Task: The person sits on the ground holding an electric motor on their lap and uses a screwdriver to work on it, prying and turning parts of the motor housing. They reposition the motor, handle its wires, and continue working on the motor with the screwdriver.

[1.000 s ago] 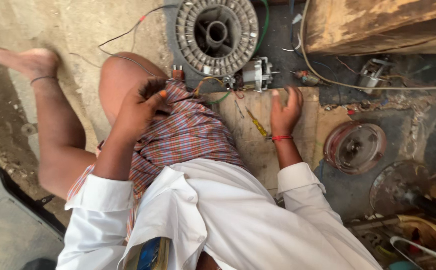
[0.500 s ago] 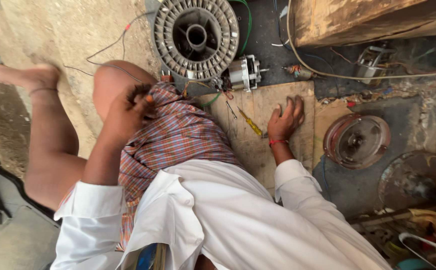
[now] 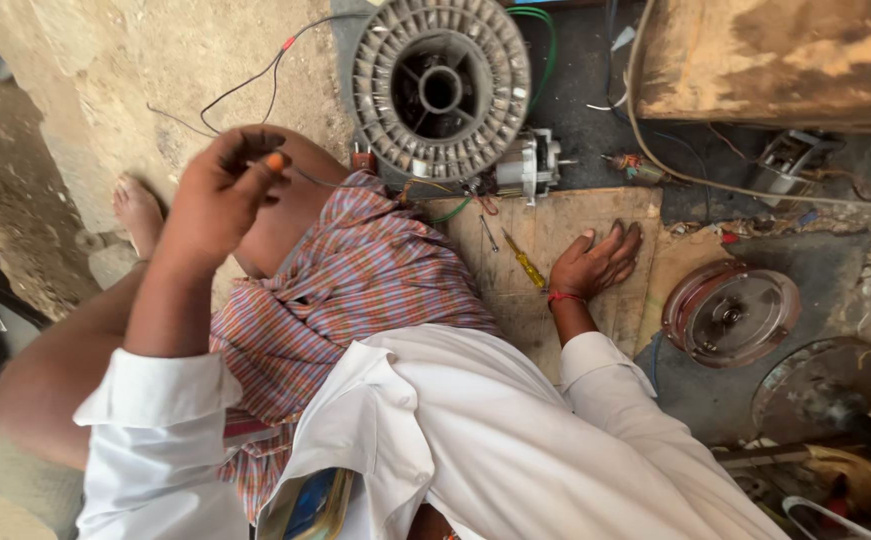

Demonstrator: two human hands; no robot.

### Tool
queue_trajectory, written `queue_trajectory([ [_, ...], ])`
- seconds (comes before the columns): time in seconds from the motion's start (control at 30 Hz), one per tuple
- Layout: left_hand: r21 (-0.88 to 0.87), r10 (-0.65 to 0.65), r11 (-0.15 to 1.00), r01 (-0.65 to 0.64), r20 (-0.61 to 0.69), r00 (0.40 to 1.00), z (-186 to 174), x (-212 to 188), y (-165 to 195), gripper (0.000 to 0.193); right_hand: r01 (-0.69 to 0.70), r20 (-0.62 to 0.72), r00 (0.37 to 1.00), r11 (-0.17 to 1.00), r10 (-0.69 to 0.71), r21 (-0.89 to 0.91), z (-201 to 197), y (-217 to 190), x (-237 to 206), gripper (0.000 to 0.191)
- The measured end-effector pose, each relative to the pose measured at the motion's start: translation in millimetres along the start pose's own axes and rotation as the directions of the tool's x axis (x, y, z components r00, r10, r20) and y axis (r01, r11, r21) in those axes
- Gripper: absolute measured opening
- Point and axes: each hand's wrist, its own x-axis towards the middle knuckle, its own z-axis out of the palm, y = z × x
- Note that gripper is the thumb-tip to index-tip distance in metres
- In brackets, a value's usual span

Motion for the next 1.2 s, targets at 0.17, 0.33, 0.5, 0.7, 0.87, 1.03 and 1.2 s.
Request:
queue_trajectory([
  [0.17,0.142,-0.021,0.990,0.010,0.075,0.997,-34,25,43,0.020,0.003,-0.029,1.000,0.996,-0.006,-0.087,8,-28,0,0.049],
  [0.33,0.303,0.151,0.913,-0.274,0.373,0.915,-54,65,85,0.015,0.013,-0.033,0.999,0.996,-0.016,-0.086,1,-47,6,0.050],
  [0.5,0.383,0.132,0.846,-0.370,0.522,0.843,-53,70,81,0.030,0.022,-0.044,0.999,0.998,-0.025,-0.056,-9,-65,20,0.050],
  [0.7,0.677,-0.379,0.705,-0.211,0.611,0.695,-33,13,57,0.043,0.017,-0.039,0.999,0.999,-0.018,-0.028,-18,-80,40,0.049],
  [0.87,0.885,-0.564,0.464,-0.034,0.324,0.760,-38,-22,66,0.076,-0.002,-0.024,1.000,1.000,0.002,-0.027,-21,-85,51,0.049],
  [1.03,0.946,-0.643,0.308,-0.097,0.282,0.712,-55,-37,61,0.102,-0.011,-0.010,1.000,0.999,0.010,-0.051,-20,-85,53,0.045],
  [1.2,0.982,-0.771,0.189,0.029,0.130,0.624,-84,-68,31,0.115,-0.011,-0.015,1.000,0.997,0.010,-0.070,-9,-80,49,0.044],
])
